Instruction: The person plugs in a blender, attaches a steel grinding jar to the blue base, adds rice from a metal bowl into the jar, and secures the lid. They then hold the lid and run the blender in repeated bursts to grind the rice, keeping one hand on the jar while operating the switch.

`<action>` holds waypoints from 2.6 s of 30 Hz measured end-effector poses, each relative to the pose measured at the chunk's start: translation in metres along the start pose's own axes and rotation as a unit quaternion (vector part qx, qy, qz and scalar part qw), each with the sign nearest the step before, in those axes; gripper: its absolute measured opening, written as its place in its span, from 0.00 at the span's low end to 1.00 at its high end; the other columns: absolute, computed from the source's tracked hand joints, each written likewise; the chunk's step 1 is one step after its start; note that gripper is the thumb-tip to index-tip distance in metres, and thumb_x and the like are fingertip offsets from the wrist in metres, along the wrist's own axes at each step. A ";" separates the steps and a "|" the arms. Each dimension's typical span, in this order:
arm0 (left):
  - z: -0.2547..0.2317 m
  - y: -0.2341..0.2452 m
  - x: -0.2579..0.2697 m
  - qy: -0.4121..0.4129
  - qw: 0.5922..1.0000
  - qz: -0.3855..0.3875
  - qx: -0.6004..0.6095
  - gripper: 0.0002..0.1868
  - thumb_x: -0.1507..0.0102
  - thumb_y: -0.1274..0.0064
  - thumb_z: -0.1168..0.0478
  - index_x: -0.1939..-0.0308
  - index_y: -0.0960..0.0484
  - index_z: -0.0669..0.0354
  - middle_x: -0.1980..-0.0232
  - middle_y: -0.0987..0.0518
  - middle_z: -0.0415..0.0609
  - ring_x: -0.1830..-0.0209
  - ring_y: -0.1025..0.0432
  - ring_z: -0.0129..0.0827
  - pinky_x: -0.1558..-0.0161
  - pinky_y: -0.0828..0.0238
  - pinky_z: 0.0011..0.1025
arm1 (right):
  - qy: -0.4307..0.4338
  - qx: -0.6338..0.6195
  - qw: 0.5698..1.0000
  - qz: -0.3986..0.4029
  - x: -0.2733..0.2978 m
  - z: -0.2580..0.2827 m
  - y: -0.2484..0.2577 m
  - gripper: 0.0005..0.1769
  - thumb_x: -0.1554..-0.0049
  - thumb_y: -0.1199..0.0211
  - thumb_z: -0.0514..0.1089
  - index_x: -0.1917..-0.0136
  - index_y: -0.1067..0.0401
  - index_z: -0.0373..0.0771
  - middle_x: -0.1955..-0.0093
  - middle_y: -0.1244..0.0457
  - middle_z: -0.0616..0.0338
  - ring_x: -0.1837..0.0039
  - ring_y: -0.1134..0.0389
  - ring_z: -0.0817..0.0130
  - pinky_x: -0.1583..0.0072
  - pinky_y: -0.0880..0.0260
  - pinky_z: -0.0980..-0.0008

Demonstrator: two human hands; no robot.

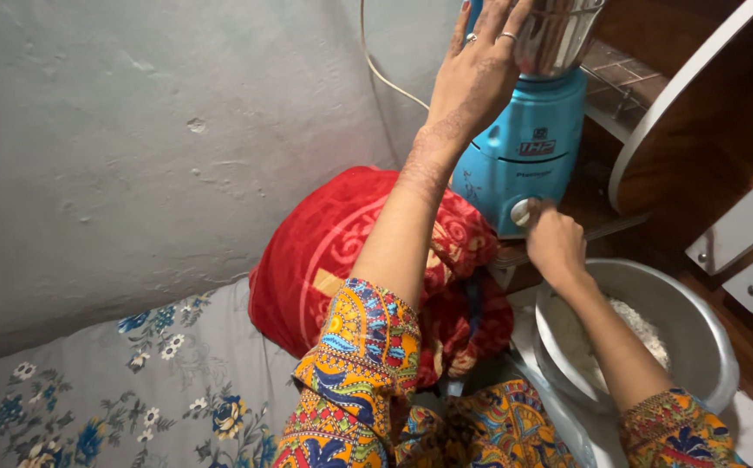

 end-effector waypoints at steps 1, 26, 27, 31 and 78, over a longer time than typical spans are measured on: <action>0.000 0.001 -0.002 0.005 1.000 -0.002 0.002 0.39 0.35 0.50 0.67 0.20 0.42 0.44 0.18 0.39 0.43 0.15 0.46 0.32 0.13 0.57 0.43 | 0.013 -0.007 1.000 -0.005 -0.001 0.002 0.003 0.21 0.36 0.54 0.51 0.42 0.28 0.37 0.53 0.32 0.28 0.47 0.33 0.27 0.44 0.34 0.36; -0.025 0.034 -0.007 0.021 0.998 -0.018 0.062 0.42 0.38 0.49 0.63 0.21 0.46 0.49 0.18 0.44 0.45 0.15 0.52 0.39 0.17 0.60 0.49 | 0.282 0.081 0.917 -0.270 -0.040 0.121 0.168 0.36 0.27 0.53 0.52 0.15 0.53 0.30 0.13 0.57 0.41 0.13 0.57 0.48 0.19 0.59 0.42; -0.025 0.033 -0.007 0.022 0.997 -0.012 0.067 0.40 0.36 0.50 0.60 0.21 0.47 0.50 0.18 0.44 0.45 0.15 0.52 0.39 0.18 0.61 0.50 | 0.276 0.077 0.925 -0.248 -0.050 0.126 0.174 0.37 0.28 0.55 0.53 0.15 0.57 0.31 0.12 0.60 0.43 0.12 0.61 0.50 0.18 0.64 0.42; -0.024 0.029 -0.009 0.035 0.998 -0.016 0.049 0.31 0.24 0.62 0.46 0.19 0.46 0.48 0.16 0.44 0.44 0.14 0.52 0.37 0.16 0.63 0.48 | 0.270 0.068 0.942 -0.188 -0.076 0.136 0.179 0.40 0.30 0.58 0.54 0.13 0.66 0.36 0.10 0.69 0.49 0.11 0.70 0.58 0.18 0.78 0.40; -0.028 0.014 -0.001 0.051 0.997 -0.043 0.050 0.36 0.26 0.64 0.43 0.17 0.53 0.50 0.14 0.51 0.48 0.13 0.56 0.42 0.16 0.70 0.54 | 0.264 0.091 0.940 -0.196 -0.089 0.120 0.163 0.54 0.35 0.42 0.52 0.11 0.75 0.47 0.10 0.69 0.54 0.09 0.68 0.57 0.20 0.76 0.28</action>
Point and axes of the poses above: each hand's wrist, its own x-axis away from the middle knuckle, its own y-axis out of the back of the hand, z = x × y, the point moved 7 cm from there along -x, towards the middle knuckle
